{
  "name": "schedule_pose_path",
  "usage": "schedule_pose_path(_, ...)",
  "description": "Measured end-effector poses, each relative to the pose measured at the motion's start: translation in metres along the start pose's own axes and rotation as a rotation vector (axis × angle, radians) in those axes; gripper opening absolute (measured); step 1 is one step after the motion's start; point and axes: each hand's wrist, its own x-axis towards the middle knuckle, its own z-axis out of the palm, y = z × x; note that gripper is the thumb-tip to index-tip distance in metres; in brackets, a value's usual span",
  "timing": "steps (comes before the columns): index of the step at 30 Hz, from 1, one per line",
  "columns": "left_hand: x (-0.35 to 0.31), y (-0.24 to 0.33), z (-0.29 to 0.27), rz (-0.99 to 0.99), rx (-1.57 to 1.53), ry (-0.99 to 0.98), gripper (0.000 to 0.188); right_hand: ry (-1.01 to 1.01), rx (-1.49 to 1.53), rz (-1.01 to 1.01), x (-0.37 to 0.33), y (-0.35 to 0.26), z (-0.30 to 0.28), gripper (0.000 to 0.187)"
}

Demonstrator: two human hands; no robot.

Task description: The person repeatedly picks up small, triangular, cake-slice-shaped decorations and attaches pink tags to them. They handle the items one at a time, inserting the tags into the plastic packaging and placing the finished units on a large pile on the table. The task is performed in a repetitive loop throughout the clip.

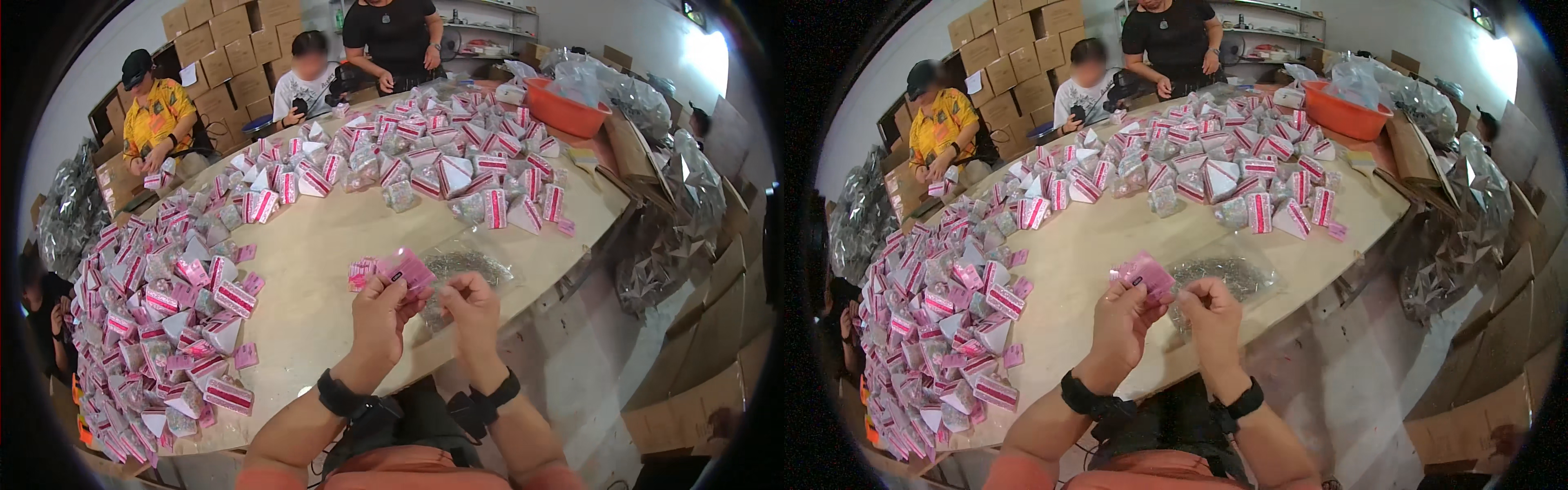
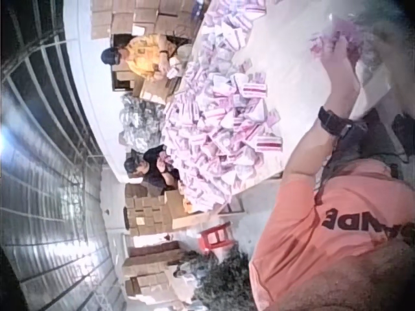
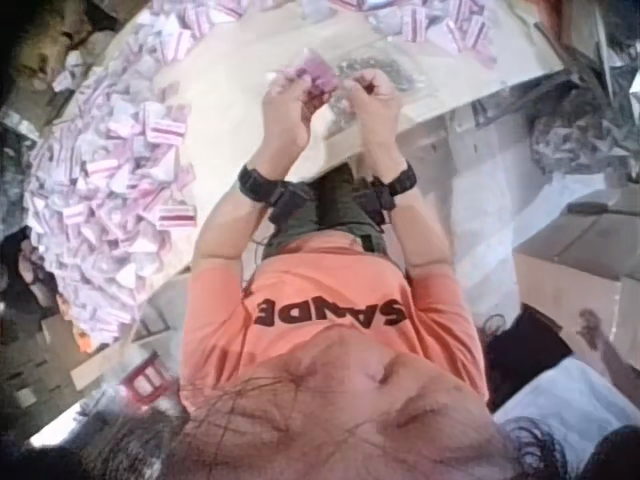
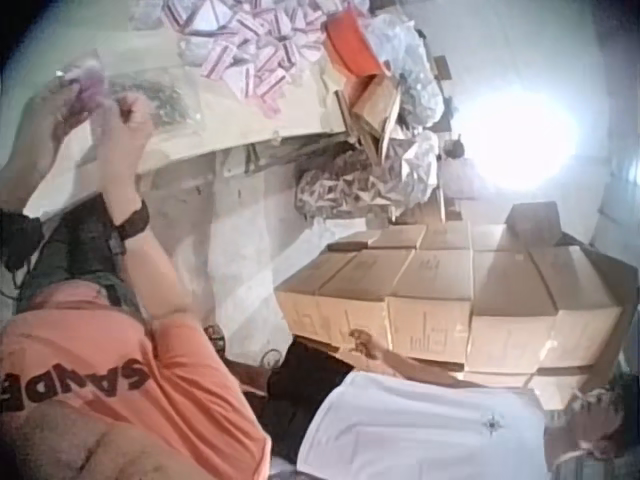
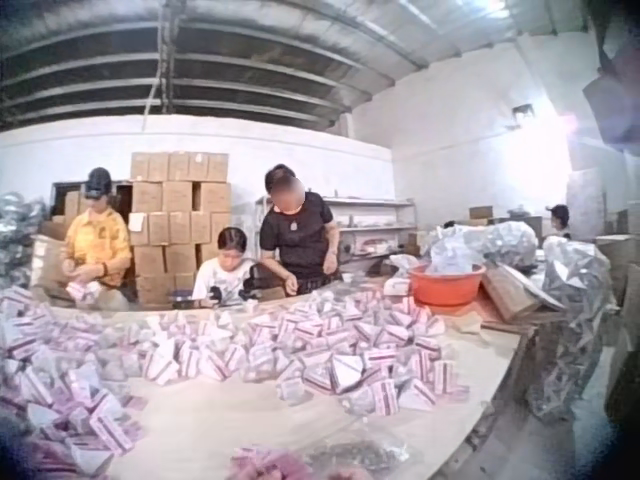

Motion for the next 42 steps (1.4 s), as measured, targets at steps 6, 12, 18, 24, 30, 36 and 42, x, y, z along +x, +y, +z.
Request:
schedule_pose_path(6,-0.002,-0.018,0.006,-0.025,0.053,-0.041,0.022,0.081,0.067,0.002,0.006,0.003,-0.003,0.004)
schedule_pose_path(12,-0.004,-0.027,0.005,-0.133,0.169,-0.084,0.020,0.058,0.227,0.032,0.012,0.004,-0.010,0.005)
schedule_pose_path(18,-0.008,-0.028,0.000,-0.121,0.444,0.098,0.021,0.014,0.388,0.067,0.012,-0.012,-0.018,0.007)
schedule_pose_path(24,-0.007,-0.003,0.023,0.582,0.862,-0.327,0.018,-0.052,0.370,0.157,0.001,-0.038,-0.023,0.008)
schedule_pose_path(30,-0.010,0.007,0.044,0.627,0.938,-0.486,0.013,-0.061,0.343,0.118,-0.006,-0.048,-0.029,0.011)
schedule_pose_path(36,-0.021,0.003,0.054,0.422,0.647,-0.448,0.007,-0.146,0.370,0.238,-0.016,-0.061,-0.035,0.015)
schedule_pose_path(42,-0.020,0.006,0.051,0.779,0.984,-0.618,0.013,-0.277,0.336,0.297,-0.022,-0.062,-0.053,0.014)
